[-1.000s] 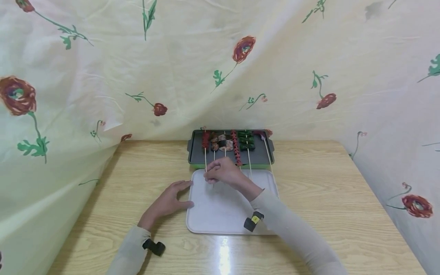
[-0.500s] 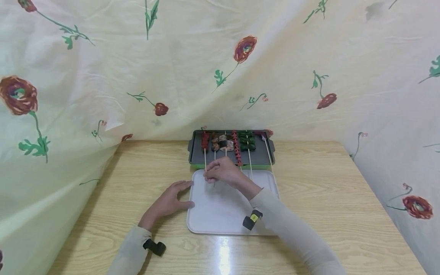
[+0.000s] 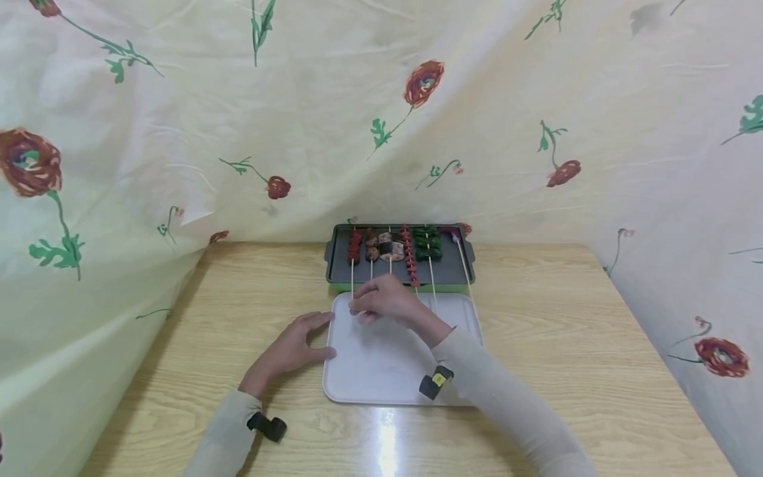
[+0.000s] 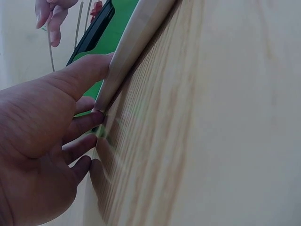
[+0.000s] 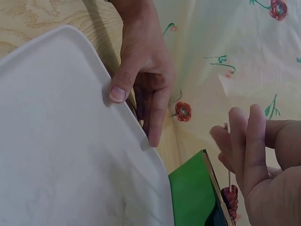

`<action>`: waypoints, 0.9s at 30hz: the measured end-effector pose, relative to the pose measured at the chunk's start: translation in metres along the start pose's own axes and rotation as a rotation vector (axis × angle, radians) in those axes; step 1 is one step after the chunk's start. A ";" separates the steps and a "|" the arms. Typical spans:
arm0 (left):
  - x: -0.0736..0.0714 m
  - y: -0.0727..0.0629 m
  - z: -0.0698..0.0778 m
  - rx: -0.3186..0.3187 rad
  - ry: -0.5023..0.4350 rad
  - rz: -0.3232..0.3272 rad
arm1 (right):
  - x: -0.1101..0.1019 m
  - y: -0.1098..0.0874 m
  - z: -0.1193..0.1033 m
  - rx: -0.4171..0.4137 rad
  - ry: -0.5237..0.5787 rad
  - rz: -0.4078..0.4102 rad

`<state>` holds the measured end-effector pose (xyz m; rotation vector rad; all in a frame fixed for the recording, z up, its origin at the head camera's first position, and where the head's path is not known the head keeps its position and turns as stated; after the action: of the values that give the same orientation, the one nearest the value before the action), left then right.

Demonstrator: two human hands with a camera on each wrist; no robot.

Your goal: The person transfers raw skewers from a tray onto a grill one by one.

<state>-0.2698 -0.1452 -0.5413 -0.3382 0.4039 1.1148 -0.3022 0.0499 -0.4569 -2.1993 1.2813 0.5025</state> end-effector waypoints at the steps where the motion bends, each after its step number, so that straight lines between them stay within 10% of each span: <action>1: 0.000 0.000 0.000 -0.002 -0.001 -0.001 | 0.000 0.000 0.001 0.004 -0.011 -0.005; 16: -0.001 0.006 -0.001 0.001 -0.011 0.006 | -0.002 -0.008 0.002 -0.053 -0.044 0.020; 27: 0.000 0.005 0.001 -0.023 0.009 0.003 | -0.048 -0.062 0.008 -0.169 0.050 0.224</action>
<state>-0.2738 -0.1430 -0.5411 -0.3627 0.4004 1.1219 -0.2714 0.1121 -0.4199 -2.2273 1.5742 0.6673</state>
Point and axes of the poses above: each hand's wrist, its own y-axis towards the middle knuckle, its own x-axis out of the palm, z = x × y, the point moved 7 cm from there along y, towards the middle knuckle, and after that the axes turned 15 degrees about -y, right-handed, at the moved point
